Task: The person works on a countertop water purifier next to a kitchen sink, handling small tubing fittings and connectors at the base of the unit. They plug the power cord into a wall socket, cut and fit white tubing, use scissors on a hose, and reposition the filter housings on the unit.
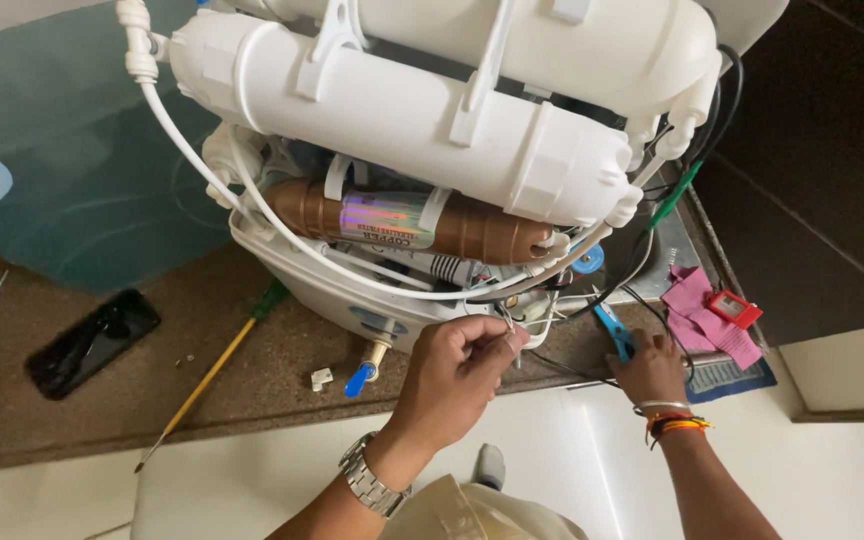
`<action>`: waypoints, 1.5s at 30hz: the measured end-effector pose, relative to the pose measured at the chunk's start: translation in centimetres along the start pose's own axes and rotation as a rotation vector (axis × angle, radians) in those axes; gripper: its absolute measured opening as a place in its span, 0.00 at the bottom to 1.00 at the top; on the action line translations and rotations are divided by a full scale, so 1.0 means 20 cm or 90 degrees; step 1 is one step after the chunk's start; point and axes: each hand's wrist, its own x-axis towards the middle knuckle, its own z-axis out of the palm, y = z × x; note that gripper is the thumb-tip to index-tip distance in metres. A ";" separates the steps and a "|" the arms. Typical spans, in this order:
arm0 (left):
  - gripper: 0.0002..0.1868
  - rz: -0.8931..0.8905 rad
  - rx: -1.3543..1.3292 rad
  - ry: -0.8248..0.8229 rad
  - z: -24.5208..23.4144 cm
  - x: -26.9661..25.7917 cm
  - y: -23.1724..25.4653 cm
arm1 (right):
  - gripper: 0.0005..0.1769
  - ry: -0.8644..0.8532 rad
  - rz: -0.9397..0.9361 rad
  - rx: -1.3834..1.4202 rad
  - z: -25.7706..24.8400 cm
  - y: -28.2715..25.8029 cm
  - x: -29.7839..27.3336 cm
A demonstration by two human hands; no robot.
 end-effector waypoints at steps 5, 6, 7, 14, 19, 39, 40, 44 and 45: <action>0.13 -0.003 0.012 -0.015 -0.01 0.02 -0.01 | 0.24 0.214 -0.062 0.251 -0.44 -0.50 -0.21; 0.13 0.000 0.013 -0.015 -0.01 0.02 0.00 | 0.24 0.217 -0.063 0.251 -0.56 -0.60 -0.25; 0.13 -0.011 0.022 -0.017 -0.01 0.03 0.01 | 0.20 0.196 -0.098 0.360 -0.68 -0.70 -0.30; 0.10 -0.059 -0.007 -0.044 -0.02 0.04 -0.03 | 0.11 0.007 -0.141 0.811 -0.92 -1.07 -0.30; 0.10 -0.078 -0.030 -0.056 -0.02 0.03 -0.13 | 0.11 -0.095 0.017 0.858 -0.92 -1.11 -0.24; 0.13 0.043 0.184 0.008 -0.07 0.01 -0.09 | 0.10 -0.059 -0.019 0.762 -0.87 -1.16 -0.20; 0.14 0.012 0.135 0.032 -0.05 0.01 -0.11 | 0.10 -0.089 -0.022 0.782 -0.88 -1.15 -0.19; 0.14 -0.072 -0.053 0.105 0.04 0.00 -0.18 | 0.12 -0.223 0.003 0.818 -0.95 -1.09 -0.15; 0.14 -0.069 -0.053 0.111 0.05 0.02 -0.19 | 0.12 -0.227 -0.003 0.818 -0.98 -1.08 -0.13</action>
